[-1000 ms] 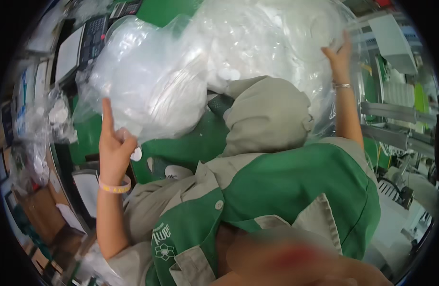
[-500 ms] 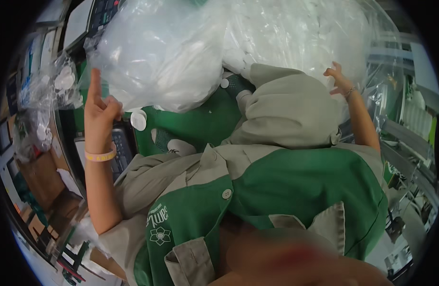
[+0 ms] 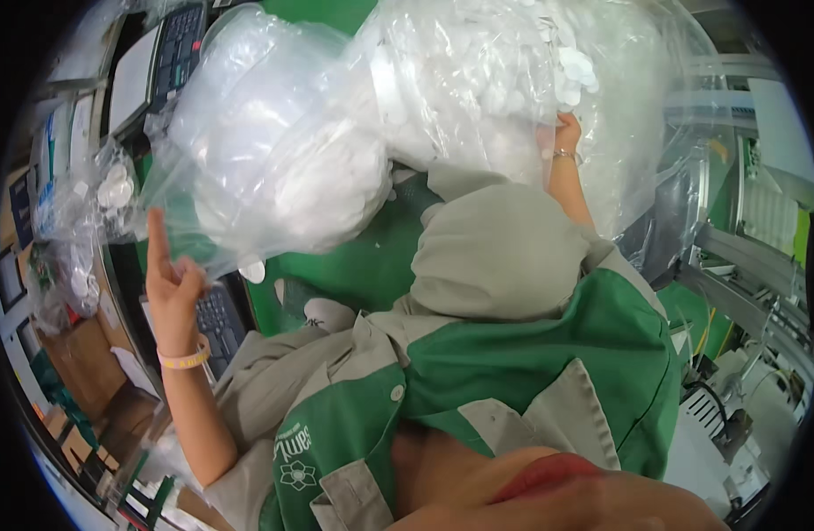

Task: The person sits down, fills a plastic bag with white discs scooped from a larger bag using a plastic bowl, and weighs the filled bag on a digital scale to adjust the amount.

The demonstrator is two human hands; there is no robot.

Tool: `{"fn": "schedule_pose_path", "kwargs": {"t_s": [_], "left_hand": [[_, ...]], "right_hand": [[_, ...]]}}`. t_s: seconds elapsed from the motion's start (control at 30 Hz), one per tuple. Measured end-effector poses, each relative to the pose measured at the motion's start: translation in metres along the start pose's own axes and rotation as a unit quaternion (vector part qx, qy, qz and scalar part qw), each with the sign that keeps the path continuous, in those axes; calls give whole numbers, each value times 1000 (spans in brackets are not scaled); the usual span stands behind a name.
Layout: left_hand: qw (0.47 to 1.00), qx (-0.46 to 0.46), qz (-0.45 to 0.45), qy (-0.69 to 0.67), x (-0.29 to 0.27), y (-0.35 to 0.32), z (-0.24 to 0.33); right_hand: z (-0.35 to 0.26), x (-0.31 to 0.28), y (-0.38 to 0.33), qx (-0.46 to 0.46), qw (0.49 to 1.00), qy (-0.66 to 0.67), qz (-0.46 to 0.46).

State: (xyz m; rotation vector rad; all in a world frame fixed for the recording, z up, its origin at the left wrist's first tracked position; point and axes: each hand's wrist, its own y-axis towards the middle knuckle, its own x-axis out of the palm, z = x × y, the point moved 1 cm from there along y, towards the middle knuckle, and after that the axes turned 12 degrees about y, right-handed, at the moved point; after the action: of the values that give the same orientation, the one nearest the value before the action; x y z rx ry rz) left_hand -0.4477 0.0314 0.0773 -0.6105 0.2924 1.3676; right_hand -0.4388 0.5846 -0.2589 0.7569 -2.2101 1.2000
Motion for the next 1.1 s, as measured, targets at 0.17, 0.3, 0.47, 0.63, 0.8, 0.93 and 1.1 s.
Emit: {"fn": "schedule_pose_path", "kwargs": {"t_s": [0.17,0.3,0.47,0.63,0.8,0.93,1.1], "left_hand": [[1000,7,-1,12,-3,-8,13],[1000,15,-23,5,9,3,12],[999,42,-27,15,8,-4,16],[997,19,-70,18,8,-8,18],[996,47,-80,9,16,-12,25],[994,48,-103,-7,21,-17,39],[992,20,-123,14,18,-13,30]], "right_hand": [[-33,54,-78,-97,987,126,-28],[-60,27,-92,-38,993,88,-74],[-70,32,-118,-77,990,94,-71],[-87,39,-143,-89,989,78,-88],[-92,71,-164,-79,989,49,-117],[-94,105,-182,-53,987,28,-148],[-99,149,-209,2,984,-22,-175]]}}
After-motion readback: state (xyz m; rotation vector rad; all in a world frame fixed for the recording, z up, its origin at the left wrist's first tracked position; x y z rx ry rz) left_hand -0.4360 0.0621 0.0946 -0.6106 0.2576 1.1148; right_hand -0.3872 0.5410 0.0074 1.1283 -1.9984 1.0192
